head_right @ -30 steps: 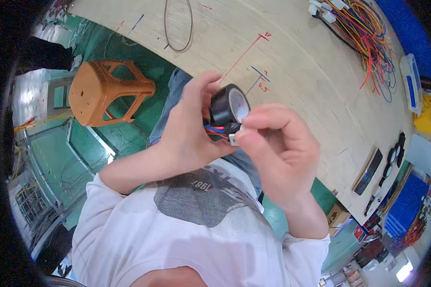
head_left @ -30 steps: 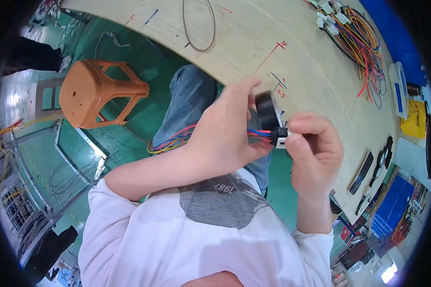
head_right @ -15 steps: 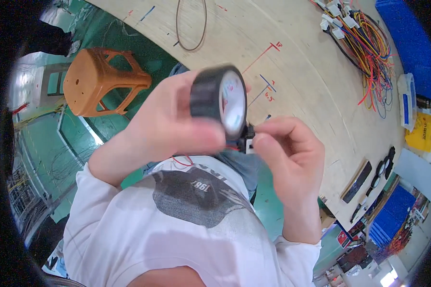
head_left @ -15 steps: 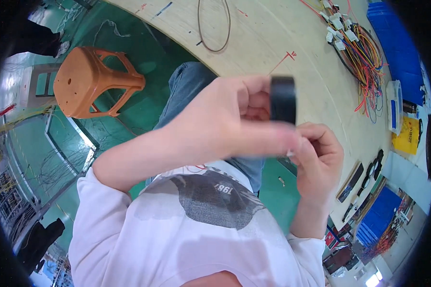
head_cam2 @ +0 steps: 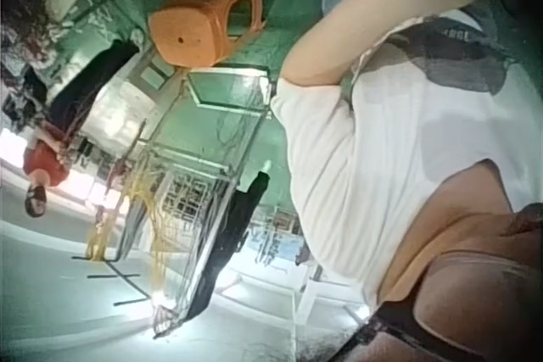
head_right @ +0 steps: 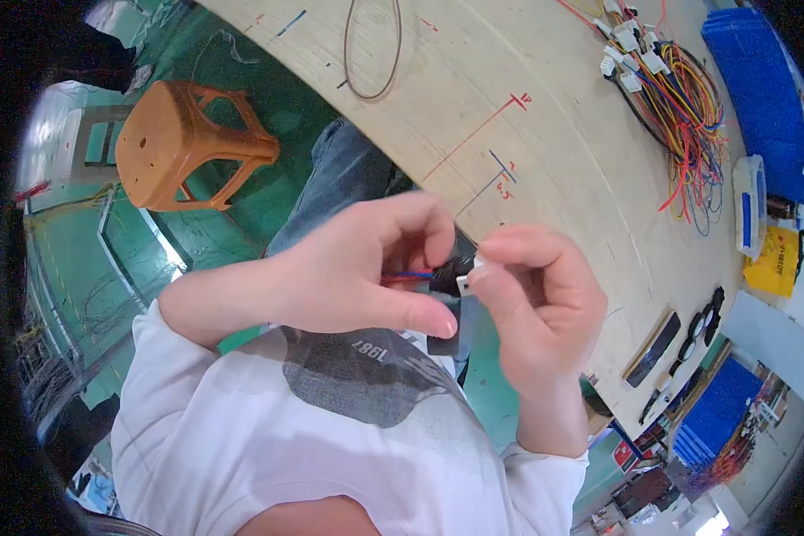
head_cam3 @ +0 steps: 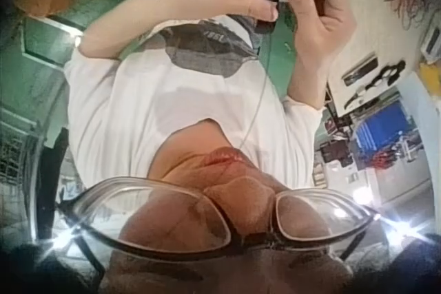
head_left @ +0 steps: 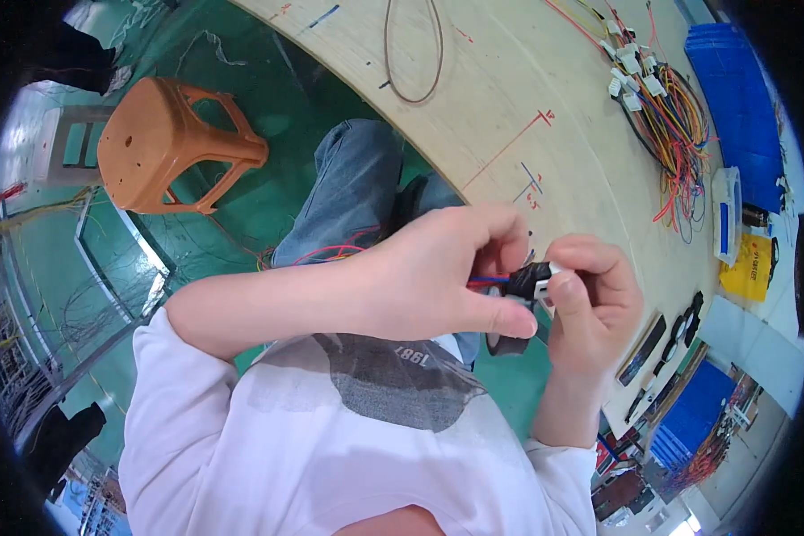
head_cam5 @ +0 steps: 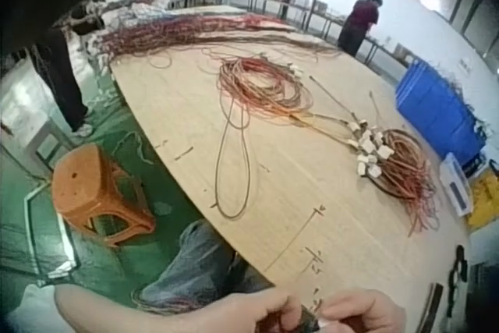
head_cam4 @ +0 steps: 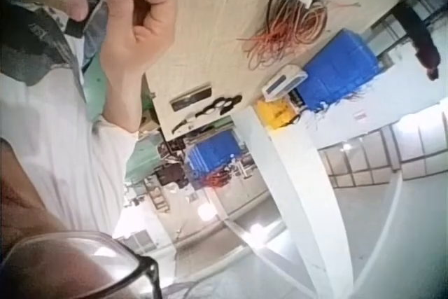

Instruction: Apply electrical tape to specific sections of wire harness assemblies.

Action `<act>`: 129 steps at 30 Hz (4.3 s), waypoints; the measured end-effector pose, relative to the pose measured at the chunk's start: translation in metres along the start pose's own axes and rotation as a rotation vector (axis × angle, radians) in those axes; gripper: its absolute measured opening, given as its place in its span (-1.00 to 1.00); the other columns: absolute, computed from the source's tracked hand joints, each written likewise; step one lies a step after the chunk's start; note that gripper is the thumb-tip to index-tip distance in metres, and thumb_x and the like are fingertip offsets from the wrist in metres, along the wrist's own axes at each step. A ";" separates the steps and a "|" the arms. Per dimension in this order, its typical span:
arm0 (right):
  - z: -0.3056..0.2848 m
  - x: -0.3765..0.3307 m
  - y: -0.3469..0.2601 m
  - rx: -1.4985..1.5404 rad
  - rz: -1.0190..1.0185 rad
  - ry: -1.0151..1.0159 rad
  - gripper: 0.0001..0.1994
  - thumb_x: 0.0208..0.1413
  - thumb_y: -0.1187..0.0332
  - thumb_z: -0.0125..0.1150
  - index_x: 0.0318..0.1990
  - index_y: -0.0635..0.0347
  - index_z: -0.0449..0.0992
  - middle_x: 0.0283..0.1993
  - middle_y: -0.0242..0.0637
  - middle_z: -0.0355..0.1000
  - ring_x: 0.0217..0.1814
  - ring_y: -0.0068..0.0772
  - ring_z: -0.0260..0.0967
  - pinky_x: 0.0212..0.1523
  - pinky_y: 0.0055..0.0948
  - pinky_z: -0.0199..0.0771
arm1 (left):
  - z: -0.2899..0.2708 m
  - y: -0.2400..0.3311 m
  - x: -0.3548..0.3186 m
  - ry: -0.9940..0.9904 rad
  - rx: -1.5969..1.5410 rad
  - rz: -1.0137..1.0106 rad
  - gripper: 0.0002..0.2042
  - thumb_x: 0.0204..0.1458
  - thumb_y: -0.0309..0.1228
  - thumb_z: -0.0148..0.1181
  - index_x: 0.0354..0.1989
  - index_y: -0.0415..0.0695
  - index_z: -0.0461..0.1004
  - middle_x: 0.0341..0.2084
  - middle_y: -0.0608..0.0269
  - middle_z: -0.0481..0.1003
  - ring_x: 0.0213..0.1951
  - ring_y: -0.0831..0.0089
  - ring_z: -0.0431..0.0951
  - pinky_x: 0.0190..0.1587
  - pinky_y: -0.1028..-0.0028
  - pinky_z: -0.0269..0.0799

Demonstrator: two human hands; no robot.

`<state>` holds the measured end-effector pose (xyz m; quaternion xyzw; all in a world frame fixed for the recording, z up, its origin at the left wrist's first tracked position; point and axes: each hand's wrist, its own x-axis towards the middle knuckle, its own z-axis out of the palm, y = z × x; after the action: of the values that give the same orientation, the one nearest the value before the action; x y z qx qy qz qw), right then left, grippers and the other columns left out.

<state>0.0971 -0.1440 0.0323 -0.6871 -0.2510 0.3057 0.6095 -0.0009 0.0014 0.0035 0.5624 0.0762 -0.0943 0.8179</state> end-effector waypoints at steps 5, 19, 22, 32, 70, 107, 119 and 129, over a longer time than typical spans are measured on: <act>0.006 -0.004 0.004 -0.008 -0.084 0.061 -0.85 -0.14 0.59 0.11 -0.35 0.30 0.36 -0.26 -0.25 0.32 -0.28 -0.61 0.27 -0.30 -0.69 0.27 | 0.022 -0.019 0.006 0.406 0.355 0.289 -0.64 -0.30 -0.50 0.23 -0.41 -0.22 0.13 -0.64 0.00 0.29 -0.54 0.14 0.32 -0.47 0.43 0.27; 0.001 -0.007 -0.007 0.172 0.348 0.103 -0.94 -0.12 0.55 0.02 -0.43 0.35 0.36 -0.54 -0.35 0.30 -0.64 -0.70 0.11 -0.65 -0.69 0.10 | -0.003 -0.001 -0.006 0.258 0.097 0.424 -0.39 -0.41 -0.35 0.31 -0.09 -0.21 0.21 -0.36 0.31 0.32 -0.32 0.59 0.35 -0.28 0.58 0.29; -0.006 0.000 -0.008 0.136 0.323 0.087 -0.94 -0.12 0.55 0.04 -0.44 0.33 0.36 -0.49 -0.34 0.32 -0.62 -0.71 0.13 -0.63 -0.71 0.12 | -0.010 -0.011 0.001 -0.033 -0.185 0.388 -0.61 -0.22 -0.22 0.22 -0.25 -0.19 0.32 -0.45 0.34 0.29 -0.52 0.64 0.24 -0.49 0.70 0.13; 0.010 -0.002 -0.007 -0.224 0.017 -0.101 -0.89 -0.13 0.55 0.08 -0.39 0.30 0.35 -0.44 -0.39 0.32 -0.44 -0.71 0.19 -0.45 -0.74 0.16 | 0.002 -0.017 -0.002 0.237 0.081 0.311 -0.89 -0.18 -0.55 0.17 -0.49 -0.23 0.36 -0.57 0.36 0.30 -0.49 0.64 0.33 -0.49 0.64 0.25; 0.014 -0.007 -0.029 0.060 0.180 0.217 -0.87 -0.30 0.59 -0.05 -0.47 0.29 0.29 -0.61 -0.36 0.26 -0.68 -0.69 0.13 -0.71 -0.78 0.06 | -0.015 -0.012 -0.021 -0.177 -0.057 0.711 -0.40 -0.41 -0.05 0.30 -0.22 -0.24 0.36 -0.38 0.20 0.23 -0.41 0.51 0.26 -0.43 0.58 0.18; 0.034 0.001 0.000 0.316 -0.160 0.098 -0.82 -0.12 0.47 0.11 -0.46 0.22 0.19 -0.52 -0.18 0.23 -0.70 -0.59 0.07 -0.80 -0.69 0.08 | -0.001 -0.027 -0.003 0.356 -0.079 0.288 -0.41 -0.36 -0.56 0.29 -0.08 -0.20 0.13 -0.34 0.25 0.34 -0.29 0.58 0.36 -0.30 0.55 0.32; 0.022 0.007 -0.012 0.375 -0.188 0.106 -0.85 -0.11 0.48 0.07 -0.47 0.24 0.19 -0.52 -0.23 0.19 -0.69 -0.63 -0.03 -0.79 -0.72 -0.03 | -0.006 -0.017 -0.020 0.056 -0.191 0.475 -0.60 -0.34 -0.22 0.31 -0.39 -0.21 0.35 -0.46 0.33 0.18 -0.49 0.68 0.20 -0.47 0.69 0.15; 0.030 0.003 0.005 0.004 -0.232 0.024 -0.83 -0.27 0.65 0.13 -0.47 0.26 0.33 -0.38 -0.14 0.34 -0.37 -0.46 0.28 -0.34 -0.59 0.26 | -0.003 -0.018 -0.014 0.357 0.264 0.308 -0.45 -0.29 -0.34 0.28 -0.13 -0.21 0.15 -0.61 0.24 0.27 -0.57 0.51 0.32 -0.47 0.56 0.27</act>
<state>0.0773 -0.1213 0.0251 -0.6558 -0.3208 0.2254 0.6452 -0.0193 -0.0008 -0.0106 0.6768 0.1197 0.1227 0.7159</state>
